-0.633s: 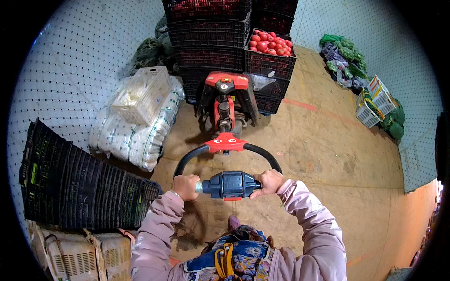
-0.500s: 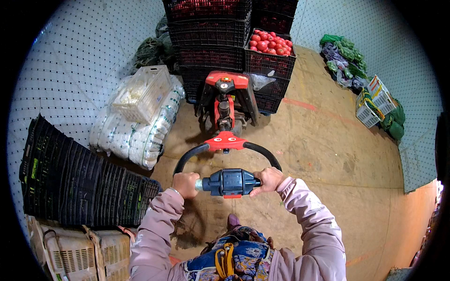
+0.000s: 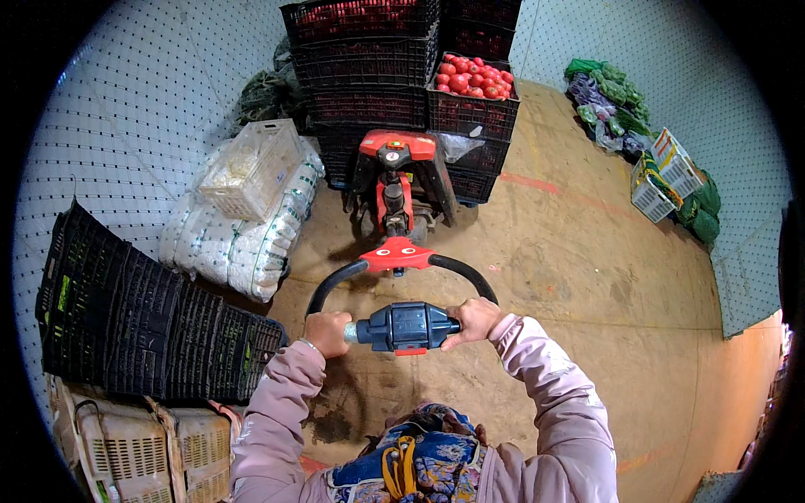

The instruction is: The person operates a motorized pallet jack to move a stack of plastic pallets and later positions the jack forks under a stack of crates containing tomatoes.

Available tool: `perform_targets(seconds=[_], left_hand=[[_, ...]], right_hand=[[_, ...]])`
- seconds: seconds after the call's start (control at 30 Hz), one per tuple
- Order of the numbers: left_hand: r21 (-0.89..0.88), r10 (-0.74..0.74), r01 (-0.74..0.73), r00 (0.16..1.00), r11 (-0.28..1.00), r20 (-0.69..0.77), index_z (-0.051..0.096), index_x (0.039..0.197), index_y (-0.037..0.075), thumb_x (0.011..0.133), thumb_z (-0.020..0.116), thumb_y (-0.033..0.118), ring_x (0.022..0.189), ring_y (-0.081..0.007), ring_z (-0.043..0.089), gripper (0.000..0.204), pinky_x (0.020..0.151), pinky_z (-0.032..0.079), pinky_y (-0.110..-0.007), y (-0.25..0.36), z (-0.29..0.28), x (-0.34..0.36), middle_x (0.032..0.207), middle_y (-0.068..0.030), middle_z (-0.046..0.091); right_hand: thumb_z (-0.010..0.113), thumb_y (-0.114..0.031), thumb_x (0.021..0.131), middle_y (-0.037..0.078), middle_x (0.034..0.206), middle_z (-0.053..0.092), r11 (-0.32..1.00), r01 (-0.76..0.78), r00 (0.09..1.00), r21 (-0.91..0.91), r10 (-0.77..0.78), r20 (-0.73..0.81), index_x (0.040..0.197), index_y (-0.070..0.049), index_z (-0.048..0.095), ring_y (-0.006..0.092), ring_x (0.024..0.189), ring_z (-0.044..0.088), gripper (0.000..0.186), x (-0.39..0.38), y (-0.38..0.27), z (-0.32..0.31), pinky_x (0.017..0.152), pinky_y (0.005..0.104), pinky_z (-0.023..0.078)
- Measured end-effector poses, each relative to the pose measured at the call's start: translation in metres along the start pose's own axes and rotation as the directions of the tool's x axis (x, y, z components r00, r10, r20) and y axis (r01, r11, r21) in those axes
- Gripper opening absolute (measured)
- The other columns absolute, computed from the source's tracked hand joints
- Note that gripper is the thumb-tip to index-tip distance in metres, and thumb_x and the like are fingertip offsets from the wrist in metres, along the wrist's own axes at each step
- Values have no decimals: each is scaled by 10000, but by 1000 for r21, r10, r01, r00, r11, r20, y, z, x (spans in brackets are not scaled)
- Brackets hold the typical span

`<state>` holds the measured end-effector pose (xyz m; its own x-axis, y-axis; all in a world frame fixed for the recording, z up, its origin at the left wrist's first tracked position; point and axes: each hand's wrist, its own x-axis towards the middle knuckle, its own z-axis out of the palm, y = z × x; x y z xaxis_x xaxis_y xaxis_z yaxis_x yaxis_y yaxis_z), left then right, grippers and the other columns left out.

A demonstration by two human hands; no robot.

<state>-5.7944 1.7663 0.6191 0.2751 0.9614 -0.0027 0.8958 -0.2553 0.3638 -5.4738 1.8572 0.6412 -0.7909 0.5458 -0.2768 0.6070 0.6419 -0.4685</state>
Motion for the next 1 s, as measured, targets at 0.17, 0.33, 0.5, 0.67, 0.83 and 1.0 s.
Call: perform_targets(seconds=[0.17,0.33,0.5,0.67,0.83,1.0], left_hand=[[42,-53,51,997,998,58,565,699,111,535,635,161,675,-309,585,185,573,445,-421,11,5,-11,705,-100,598],[46,-84,82,995,996,53,580,693,109,534,630,156,676,-315,586,173,583,452,-424,31,2,-15,710,-104,601],[45,-123,123,992,991,-3,605,682,107,527,634,153,658,-324,589,164,581,457,-432,44,7,-21,694,-117,605],[74,-178,179,984,981,-9,634,728,115,508,645,150,668,-333,591,223,601,469,-430,54,17,-30,707,-124,613],[50,-195,196,981,979,-20,653,788,129,500,646,144,692,-336,595,289,628,480,-421,70,16,-33,733,-128,620],[114,-262,256,964,960,37,649,800,130,498,645,143,711,-333,597,303,639,479,-422,77,21,-38,753,-131,622]], right_hand=[[625,-677,569,164,629,594,1000,-9,997,-14,10,74,864,-62,606,344,660,601,682,-11,-4,-3,608,428,467],[626,-679,568,161,622,591,1000,20,998,-5,-20,55,842,-59,592,348,645,595,679,-23,1,1,586,428,460],[603,-715,553,174,656,603,1000,23,998,-15,-22,55,807,-53,618,343,657,604,709,-31,6,9,590,431,475],[591,-729,546,174,664,606,998,53,998,-32,-51,40,764,-39,623,343,666,606,725,-41,12,17,603,429,478],[592,-722,554,177,695,612,998,59,997,-27,-58,44,768,-30,621,342,691,606,725,-50,9,15,623,429,477],[592,-704,577,182,707,612,996,93,995,-19,-92,36,790,-30,621,339,704,607,708,-59,9,17,631,430,476]])
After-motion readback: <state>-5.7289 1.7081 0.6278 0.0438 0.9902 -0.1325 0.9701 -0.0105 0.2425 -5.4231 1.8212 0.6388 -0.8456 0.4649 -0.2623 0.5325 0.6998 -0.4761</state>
